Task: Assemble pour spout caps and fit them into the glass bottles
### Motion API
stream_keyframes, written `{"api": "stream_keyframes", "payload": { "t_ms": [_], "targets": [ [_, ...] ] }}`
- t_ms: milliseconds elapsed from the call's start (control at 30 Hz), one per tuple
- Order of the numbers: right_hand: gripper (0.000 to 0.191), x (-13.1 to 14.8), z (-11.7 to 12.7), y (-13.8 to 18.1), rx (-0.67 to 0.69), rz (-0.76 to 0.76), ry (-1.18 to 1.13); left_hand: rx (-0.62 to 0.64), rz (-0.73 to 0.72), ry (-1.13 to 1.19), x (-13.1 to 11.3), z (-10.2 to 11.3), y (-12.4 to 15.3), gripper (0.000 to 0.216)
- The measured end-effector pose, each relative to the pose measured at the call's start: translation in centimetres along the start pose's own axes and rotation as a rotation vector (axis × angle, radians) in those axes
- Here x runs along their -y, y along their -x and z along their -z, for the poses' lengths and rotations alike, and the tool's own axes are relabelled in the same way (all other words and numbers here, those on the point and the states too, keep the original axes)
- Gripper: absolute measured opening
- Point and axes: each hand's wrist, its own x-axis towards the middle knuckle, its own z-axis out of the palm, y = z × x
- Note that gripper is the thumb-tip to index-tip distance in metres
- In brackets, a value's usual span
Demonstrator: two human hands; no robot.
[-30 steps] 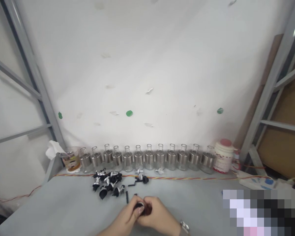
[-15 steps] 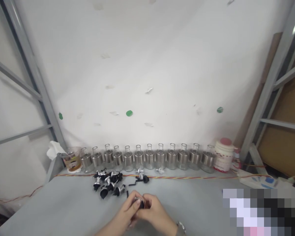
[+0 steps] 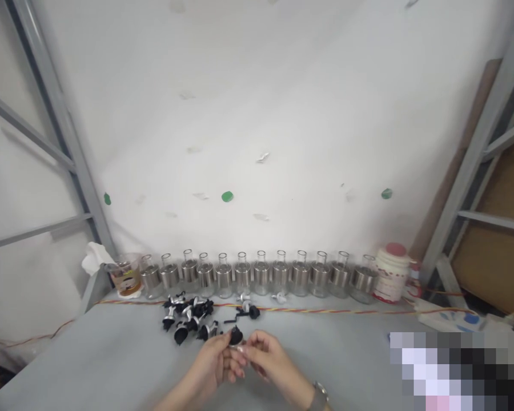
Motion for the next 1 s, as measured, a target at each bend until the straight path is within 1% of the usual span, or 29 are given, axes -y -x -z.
{"api": "stream_keyframes", "payload": {
  "t_ms": [100, 167, 233, 333, 400, 467, 567, 667, 700, 767, 833, 933, 1000],
  "targets": [
    [0.041, 0.1, 0.1, -0.2, -0.037, -0.014, 0.066, -0.014, -0.013, 0.022, -0.7, 0.0, 0.0, 0.033],
    [0.04, -0.1, 0.2, -0.3, -0.067, -0.02, 0.145, -0.032, -0.037, 0.075, -1.5, 0.3, 0.1, 0.033],
    [0.036, -0.6, 0.4, -0.3, -0.12, 0.046, 0.258, -0.067, -0.08, 0.137, -2.5, 0.7, 0.2, 0.035],
    [0.021, -1.3, 0.5, 0.0, -0.215, 0.199, 0.467, -0.139, -0.175, 0.168, -3.8, 1.7, 0.3, 0.03],
    [0.016, -1.5, 0.5, 0.2, -0.244, 0.244, 0.589, -0.16, -0.189, 0.178, -4.5, 2.2, 0.4, 0.028],
    [0.016, -1.5, 0.5, 0.3, -0.246, 0.269, 0.668, -0.141, -0.154, 0.222, -4.8, 2.6, 0.4, 0.03],
    [0.025, -1.0, 0.2, 0.2, -0.216, 0.341, 0.747, -0.054, -0.104, 0.279, -4.8, 2.8, 0.6, 0.034],
    [0.036, -0.5, -0.3, -0.2, -0.129, 0.415, 0.834, 0.037, -0.08, 0.271, -4.5, 2.6, 0.8, 0.037],
    [0.037, -0.4, -0.5, -0.4, -0.097, 0.426, 0.86, 0.061, -0.077, 0.265, -4.4, 2.5, 0.9, 0.038],
    [0.033, -0.6, -0.8, -0.7, -0.068, 0.429, 0.882, 0.106, -0.083, 0.255, -4.2, 2.2, 1.1, 0.038],
    [0.025, -1.0, -0.9, -0.9, -0.093, 0.414, 0.865, 0.132, -0.108, 0.252, -4.0, 2.0, 1.3, 0.037],
    [0.015, -1.6, -0.8, -1.0, -0.122, 0.373, 0.832, 0.132, -0.131, 0.26, -3.8, 1.7, 1.5, 0.04],
    [0.013, -1.7, -0.6, -0.9, -0.118, 0.357, 0.84, 0.127, -0.125, 0.262, -3.7, 1.5, 1.6, 0.043]
  ]
}}
